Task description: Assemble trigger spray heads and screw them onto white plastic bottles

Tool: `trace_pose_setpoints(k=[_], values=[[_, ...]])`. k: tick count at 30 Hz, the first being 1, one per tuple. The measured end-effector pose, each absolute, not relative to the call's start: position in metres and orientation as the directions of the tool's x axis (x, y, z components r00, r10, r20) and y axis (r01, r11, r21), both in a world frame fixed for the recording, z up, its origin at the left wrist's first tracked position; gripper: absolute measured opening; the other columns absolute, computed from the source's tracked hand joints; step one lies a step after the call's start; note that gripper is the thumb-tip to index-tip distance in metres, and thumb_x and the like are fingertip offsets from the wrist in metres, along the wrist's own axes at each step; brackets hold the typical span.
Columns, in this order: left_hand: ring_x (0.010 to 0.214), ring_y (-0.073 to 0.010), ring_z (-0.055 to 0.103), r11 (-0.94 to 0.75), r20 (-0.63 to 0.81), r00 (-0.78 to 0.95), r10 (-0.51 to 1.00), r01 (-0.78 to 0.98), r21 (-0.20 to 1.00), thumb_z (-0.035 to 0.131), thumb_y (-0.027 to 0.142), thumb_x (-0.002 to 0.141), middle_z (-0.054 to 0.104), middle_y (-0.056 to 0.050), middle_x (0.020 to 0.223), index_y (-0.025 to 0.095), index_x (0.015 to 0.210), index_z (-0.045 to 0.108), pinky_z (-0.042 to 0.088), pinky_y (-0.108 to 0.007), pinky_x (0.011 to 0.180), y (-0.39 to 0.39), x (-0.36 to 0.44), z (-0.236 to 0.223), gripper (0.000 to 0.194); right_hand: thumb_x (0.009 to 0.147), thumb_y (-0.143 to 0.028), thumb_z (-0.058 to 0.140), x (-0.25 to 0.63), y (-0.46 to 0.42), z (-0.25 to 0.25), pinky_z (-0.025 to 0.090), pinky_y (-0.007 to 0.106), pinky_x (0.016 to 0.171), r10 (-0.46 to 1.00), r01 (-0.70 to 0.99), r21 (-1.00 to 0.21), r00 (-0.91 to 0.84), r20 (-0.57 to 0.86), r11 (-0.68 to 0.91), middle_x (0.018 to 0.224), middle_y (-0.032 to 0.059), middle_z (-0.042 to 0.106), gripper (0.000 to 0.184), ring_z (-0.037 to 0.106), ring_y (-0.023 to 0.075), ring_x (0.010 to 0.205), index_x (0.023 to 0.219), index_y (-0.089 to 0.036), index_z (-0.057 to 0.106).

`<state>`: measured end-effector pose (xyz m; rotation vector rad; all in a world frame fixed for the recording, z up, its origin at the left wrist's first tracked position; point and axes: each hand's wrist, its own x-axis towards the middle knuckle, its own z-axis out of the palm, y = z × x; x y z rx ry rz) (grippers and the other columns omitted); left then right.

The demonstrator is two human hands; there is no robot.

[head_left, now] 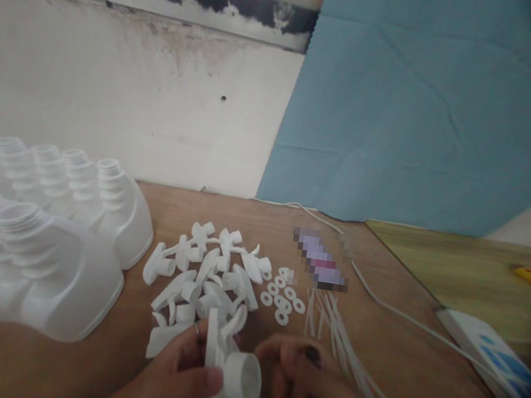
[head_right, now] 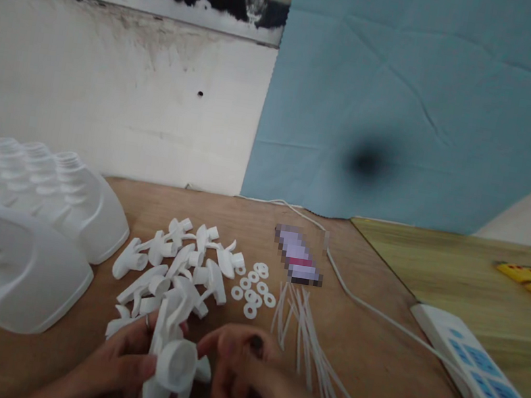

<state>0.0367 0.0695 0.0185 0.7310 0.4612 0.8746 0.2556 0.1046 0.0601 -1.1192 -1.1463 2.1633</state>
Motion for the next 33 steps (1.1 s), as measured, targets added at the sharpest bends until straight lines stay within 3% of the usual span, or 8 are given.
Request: trace_pose_setpoints(k=[2,6,10,15,18,25,29,33], values=[[0.063,-0.0176,0.068,0.415,-0.003,0.584,0.812,-0.572,0.708,0.065,0.037,0.085,0.07,-0.005,0.082,0.021,0.115,0.045,0.046,-0.022,0.055,0.074,0.031,0.014,0.041,0.087,-0.05,0.06,0.261,0.114,0.061,0.014,0.013,0.029,0.73,-0.174,-0.788,-0.533,-0.428,-0.59,0.054,-0.0031,0.06,0.035,0.028,-0.0002,0.027,0.093,-0.017,0.07],[0.063,-0.018,0.067,0.348,0.073,0.52,0.851,-0.663,0.663,0.066,0.037,0.081,0.067,-0.004,0.075,0.017,0.112,0.049,0.045,-0.023,0.056,0.078,0.028,0.008,0.041,0.085,-0.056,0.06,0.266,0.129,0.057,0.047,0.02,0.05,0.825,-0.386,-0.768,-0.47,-0.313,-0.511,0.065,0.0042,0.065,0.046,0.059,0.011,0.052,0.085,-0.012,0.073],[0.063,-0.0173,0.064,0.322,0.057,0.465,0.884,-0.693,0.645,0.064,0.035,0.08,0.065,-0.004,0.076,0.016,0.112,0.05,0.045,-0.025,0.058,0.074,0.031,0.01,0.04,0.09,-0.07,0.037,0.267,0.127,0.044,0.032,0.017,0.035,0.835,-0.333,-0.816,-0.465,-0.293,-0.472,0.041,-0.0001,0.051,0.07,0.044,0.008,0.033,0.069,-0.012,0.07],[0.062,-0.017,0.06,0.293,0.088,0.433,0.897,-0.732,0.615,0.056,0.034,0.083,0.061,-0.004,0.076,0.017,0.103,0.05,0.045,-0.029,0.06,0.076,0.035,0.011,0.027,0.083,-0.056,0.064,0.266,0.113,0.047,0.048,0.026,0.057,0.872,-0.388,-0.871,-0.481,-0.089,-0.302,0.071,0.0049,0.069,0.038,0.064,0.0169,0.065,0.087,-0.02,0.073],[0.06,-0.0155,0.057,0.287,0.102,0.421,0.901,-0.757,0.588,0.052,0.034,0.085,0.057,-0.002,0.073,0.018,0.099,0.05,0.043,-0.028,0.058,0.077,0.036,0.01,0.022,0.083,-0.047,0.068,0.265,0.106,0.056,0.049,0.028,0.064,0.889,-0.316,-0.937,-0.457,0.015,-0.147,0.077,0.005,0.071,0.027,0.064,0.0176,0.07,0.094,-0.023,0.073],[0.058,-0.0136,0.053,0.281,0.034,0.39,0.92,-0.718,0.637,0.051,0.034,0.087,0.055,-0.001,0.069,0.018,0.099,0.051,0.041,-0.027,0.058,0.071,0.038,0.009,0.02,0.083,-0.053,0.066,0.262,0.09,0.064,0.051,0.035,0.069,0.908,0.01,-1.0,-0.42,0.0,0.005,0.08,0.0075,0.074,0.03,0.067,0.0223,0.072,0.091,-0.025,0.073],[0.056,-0.0122,0.051,0.289,0.029,0.38,0.924,-0.748,0.598,0.053,0.035,0.086,0.054,0.0,0.069,0.019,0.098,0.053,0.04,-0.026,0.054,0.072,0.042,0.01,0.02,0.082,-0.059,0.063,0.263,0.086,0.065,0.052,0.039,0.069,0.946,-0.003,-0.999,-0.322,0.043,0.044,0.083,0.0068,0.076,0.031,0.067,0.0244,0.068,0.093,-0.032,0.073],[0.057,-0.012,0.052,0.299,0.106,0.427,0.898,-0.769,0.565,0.054,0.038,0.089,0.055,0.0,0.072,0.021,0.103,0.053,0.039,-0.025,0.054,0.078,0.041,0.002,0.022,0.08,-0.057,0.065,0.268,0.079,0.062,0.053,0.045,0.074,0.912,0.041,-0.999,-0.409,-0.027,-0.011,0.085,0.0065,0.076,0.023,0.068,0.0296,0.075,0.093,-0.04,0.075]])
